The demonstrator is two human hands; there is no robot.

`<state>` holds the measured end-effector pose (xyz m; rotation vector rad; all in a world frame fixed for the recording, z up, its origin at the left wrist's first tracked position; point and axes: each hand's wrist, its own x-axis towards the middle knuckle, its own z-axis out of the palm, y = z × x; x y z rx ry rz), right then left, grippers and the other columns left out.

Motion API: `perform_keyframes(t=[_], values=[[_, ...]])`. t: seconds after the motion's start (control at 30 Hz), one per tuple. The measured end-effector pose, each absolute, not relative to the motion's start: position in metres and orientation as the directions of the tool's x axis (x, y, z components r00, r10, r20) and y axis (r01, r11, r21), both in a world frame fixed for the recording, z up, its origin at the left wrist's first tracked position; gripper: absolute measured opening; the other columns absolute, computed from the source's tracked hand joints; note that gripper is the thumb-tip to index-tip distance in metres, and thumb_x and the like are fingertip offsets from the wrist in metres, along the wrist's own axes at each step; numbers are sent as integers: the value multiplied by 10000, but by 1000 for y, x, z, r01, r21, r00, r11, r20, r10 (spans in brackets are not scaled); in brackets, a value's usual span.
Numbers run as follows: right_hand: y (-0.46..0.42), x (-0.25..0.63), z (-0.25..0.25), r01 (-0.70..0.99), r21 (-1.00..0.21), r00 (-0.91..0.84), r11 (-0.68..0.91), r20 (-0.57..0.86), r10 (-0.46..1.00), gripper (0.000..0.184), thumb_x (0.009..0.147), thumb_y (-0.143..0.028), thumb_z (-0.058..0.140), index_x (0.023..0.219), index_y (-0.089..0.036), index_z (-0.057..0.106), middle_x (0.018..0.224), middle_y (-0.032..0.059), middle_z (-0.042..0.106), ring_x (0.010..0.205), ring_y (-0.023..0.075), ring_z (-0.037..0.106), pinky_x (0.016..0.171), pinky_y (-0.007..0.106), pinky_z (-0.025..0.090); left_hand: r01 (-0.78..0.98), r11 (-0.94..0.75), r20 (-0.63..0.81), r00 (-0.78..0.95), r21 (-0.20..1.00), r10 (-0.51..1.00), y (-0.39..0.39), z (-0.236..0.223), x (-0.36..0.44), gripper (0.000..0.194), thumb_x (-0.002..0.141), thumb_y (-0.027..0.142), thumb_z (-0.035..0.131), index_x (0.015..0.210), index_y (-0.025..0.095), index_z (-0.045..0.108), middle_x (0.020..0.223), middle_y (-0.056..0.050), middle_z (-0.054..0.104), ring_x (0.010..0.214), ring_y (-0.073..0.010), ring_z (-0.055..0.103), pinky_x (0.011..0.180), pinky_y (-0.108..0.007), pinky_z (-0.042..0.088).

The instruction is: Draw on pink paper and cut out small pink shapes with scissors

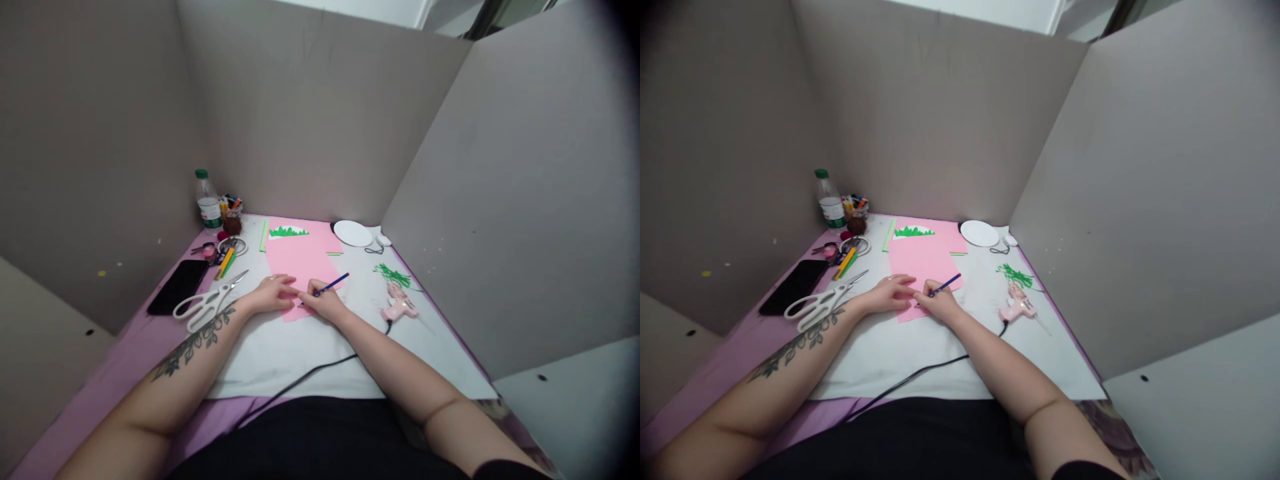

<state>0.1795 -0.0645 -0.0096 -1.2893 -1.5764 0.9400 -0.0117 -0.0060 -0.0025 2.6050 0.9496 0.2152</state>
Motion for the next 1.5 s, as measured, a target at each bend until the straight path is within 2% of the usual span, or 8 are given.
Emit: perform_keyframes(t=[0.1,0.23,0.4,0.53,0.7,0.87,1.03,1.5], values=[[-65,179,-9,259,-956,-103,134,111,988,272,696,-301,612,576,-213,385,460,-77,442,461,108,483,482,224,413,591,-713,24,764,379,645,-6,-2,-11,403,780,367,584,1181,337,612,1405,-52,438,1300,-295,349,1060,-444,241],[-65,179,-7,292,-940,-74,176,162,984,265,696,-305,616,564,-208,408,481,-67,475,482,112,501,486,225,415,601,-703,13,757,380,653,-7,-2,-11,394,781,375,584,1171,335,618,1408,-39,434,1306,-297,338,1066,-442,232],[-65,179,-6,206,-974,-122,92,67,990,283,686,-306,626,575,-215,382,447,-85,437,466,119,524,491,236,450,598,-703,16,757,385,653,-7,-2,-11,400,782,374,584,1179,341,611,1410,-32,433,1304,-296,340,1064,-438,237],[-65,179,-6,267,-949,-69,168,155,986,269,696,-305,624,570,-206,408,471,-74,468,481,111,520,482,217,419,597,-706,15,760,382,650,-6,-3,-12,396,785,376,579,1176,332,615,1411,-47,430,1309,-296,333,1063,-445,233],[-65,180,-8,187,-980,-151,73,45,988,280,686,-302,629,580,-214,385,446,-84,453,471,124,544,494,238,456,599,-699,10,756,391,654,-6,-3,-12,405,783,382,579,1186,347,605,1415,-32,425,1309,-294,333,1069,-444,227],[-63,180,-9,246,-958,-95,146,126,988,274,689,-320,634,579,-208,409,472,-75,463,503,121,547,494,223,434,601,-696,4,756,393,655,-7,-1,-11,405,784,380,580,1185,334,610,1415,-38,426,1309,-299,332,1074,-446,222],[-63,180,-9,194,-978,-148,80,51,988,276,678,-290,629,578,-211,384,452,-84,448,475,122,544,482,232,450,610,-695,-3,753,381,658,-7,0,-11,408,784,377,579,1190,341,605,1416,-42,424,1310,-292,331,1069,-444,228],[-63,180,-9,179,-981,-123,81,60,991,266,686,-292,629,585,-211,397,437,-88,443,483,126,561,486,228,448,601,-697,-2,758,391,653,-7,0,-11,409,787,380,579,1194,342,601,1414,-43,425,1308,-299,331,1067,-456,229]])
